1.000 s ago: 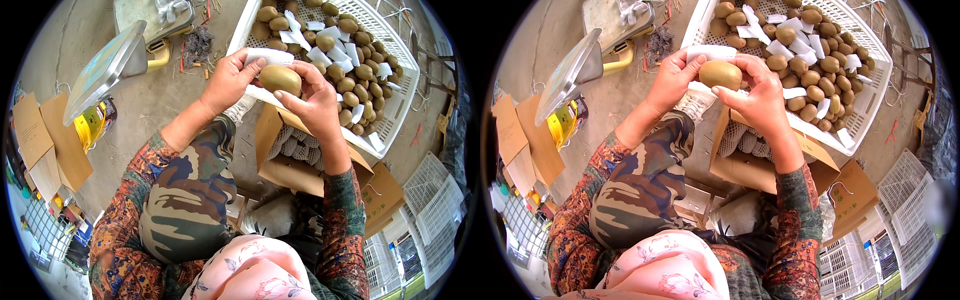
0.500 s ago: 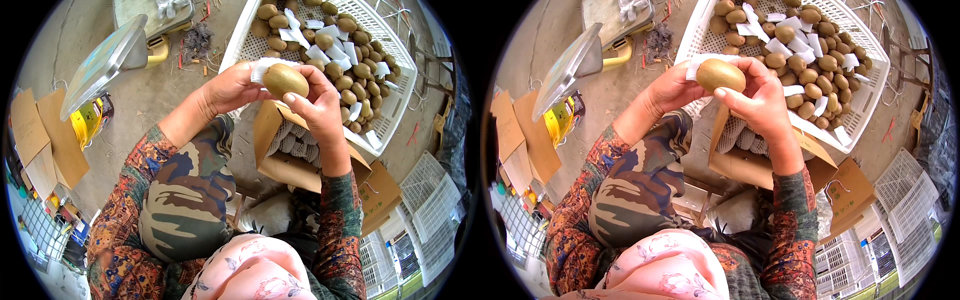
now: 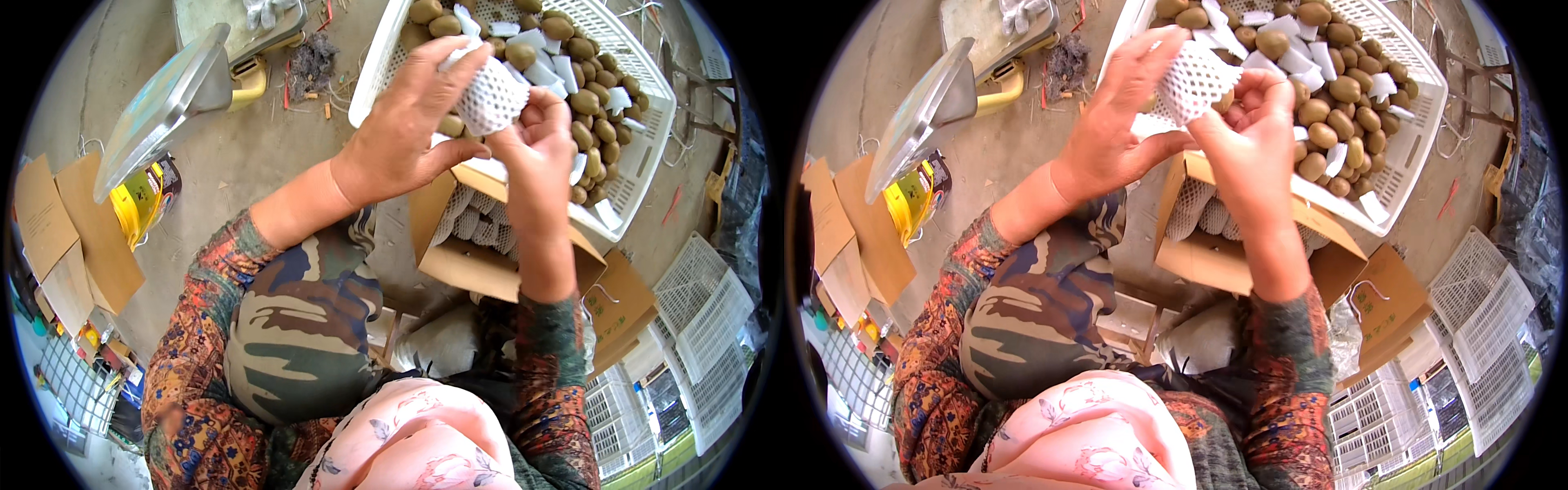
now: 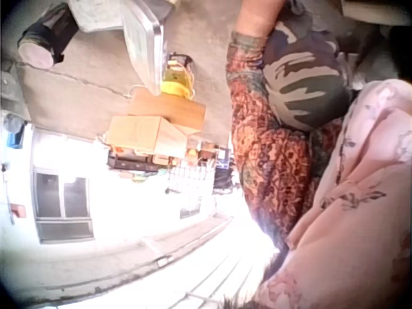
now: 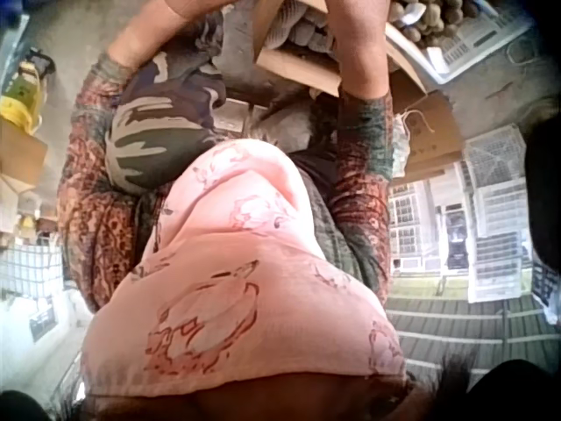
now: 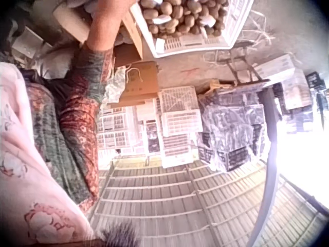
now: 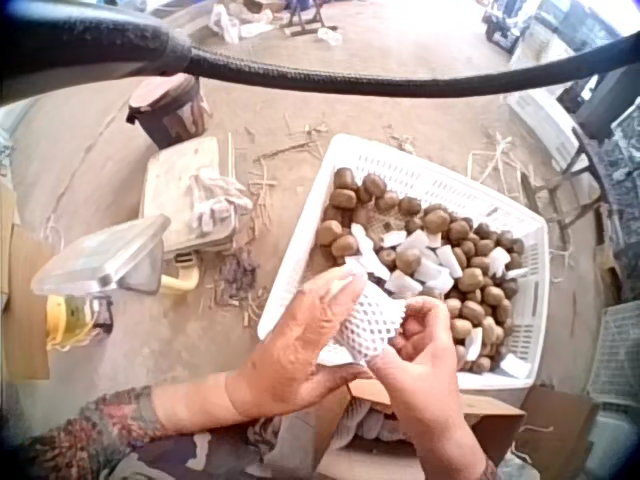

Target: The person sits on the floor and repeatedly picks up kiwis from a white plastic basket. They wrap each kiwi individually in a white foam net and place it into a cardboard box. The process is repeated continuously throughout the clip.

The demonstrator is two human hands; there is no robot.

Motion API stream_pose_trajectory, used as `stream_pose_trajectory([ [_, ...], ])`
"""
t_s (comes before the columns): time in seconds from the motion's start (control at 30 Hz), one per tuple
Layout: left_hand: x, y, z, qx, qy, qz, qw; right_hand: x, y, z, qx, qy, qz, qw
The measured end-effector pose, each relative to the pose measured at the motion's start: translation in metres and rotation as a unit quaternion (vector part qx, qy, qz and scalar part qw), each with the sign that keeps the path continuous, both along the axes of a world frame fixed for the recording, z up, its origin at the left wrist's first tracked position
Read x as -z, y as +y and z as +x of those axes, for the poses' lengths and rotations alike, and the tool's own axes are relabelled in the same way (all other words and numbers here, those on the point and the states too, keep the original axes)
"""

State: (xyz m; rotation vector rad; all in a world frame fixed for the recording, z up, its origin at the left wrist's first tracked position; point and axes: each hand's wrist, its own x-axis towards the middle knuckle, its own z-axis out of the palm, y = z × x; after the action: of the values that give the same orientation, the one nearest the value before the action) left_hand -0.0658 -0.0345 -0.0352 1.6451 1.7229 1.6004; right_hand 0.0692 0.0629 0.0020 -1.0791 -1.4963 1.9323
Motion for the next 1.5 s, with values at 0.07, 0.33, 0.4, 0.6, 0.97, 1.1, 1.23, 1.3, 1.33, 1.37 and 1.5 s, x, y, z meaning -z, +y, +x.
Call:
stream_pose_trajectory([
  [0.07, -0.003, -0.002, 0.001, 0.044, -0.009, -0.003, 0.999, -0.025, -0.002, 0.017, -0.012, -0.004, -0.078, 0.997],
  [0.33, -0.013, -0.009, 0.014, 0.318, -0.033, -0.052, 0.946, -0.050, -0.036, 0.103, -0.156, -0.152, -0.259, 0.941],
  [0.4, -0.005, -0.017, 0.006, 0.291, -0.037, -0.118, 0.949, -0.016, -0.052, 0.131, -0.143, -0.236, -0.219, 0.936],
  [0.6, 0.007, -0.011, -0.002, 0.167, -0.103, -0.161, 0.967, 0.062, -0.072, 0.144, -0.403, -0.487, 0.059, 0.773],
  [0.97, 0.043, -0.015, 0.001, 0.105, -0.191, -0.265, 0.939, 0.119, 0.119, 0.113, -0.385, -0.413, 0.436, 0.701],
  [1.1, 0.056, -0.021, 0.001, 0.154, -0.120, -0.300, 0.934, 0.159, 0.132, 0.120, -0.407, -0.481, 0.394, 0.669],
  [1.23, 0.066, -0.024, 0.006, 0.028, -0.151, -0.287, 0.945, 0.105, 0.086, 0.036, -0.380, -0.260, 0.087, 0.883],
  [1.3, 0.075, -0.020, -0.002, 0.002, -0.145, -0.237, 0.961, 0.084, 0.066, -0.008, -0.422, -0.156, -0.030, 0.893],
  [1.33, 0.072, -0.020, -0.014, 0.045, -0.193, -0.305, 0.931, 0.094, 0.065, -0.025, -0.428, -0.160, -0.027, 0.889],
  [1.37, 0.075, -0.020, -0.022, 0.023, -0.155, -0.330, 0.931, 0.108, 0.070, -0.043, -0.429, -0.170, -0.023, 0.887],
  [1.5, 0.075, -0.026, -0.033, -0.032, -0.131, -0.377, 0.916, 0.204, 0.061, -0.099, -0.340, -0.254, 0.448, 0.787],
])
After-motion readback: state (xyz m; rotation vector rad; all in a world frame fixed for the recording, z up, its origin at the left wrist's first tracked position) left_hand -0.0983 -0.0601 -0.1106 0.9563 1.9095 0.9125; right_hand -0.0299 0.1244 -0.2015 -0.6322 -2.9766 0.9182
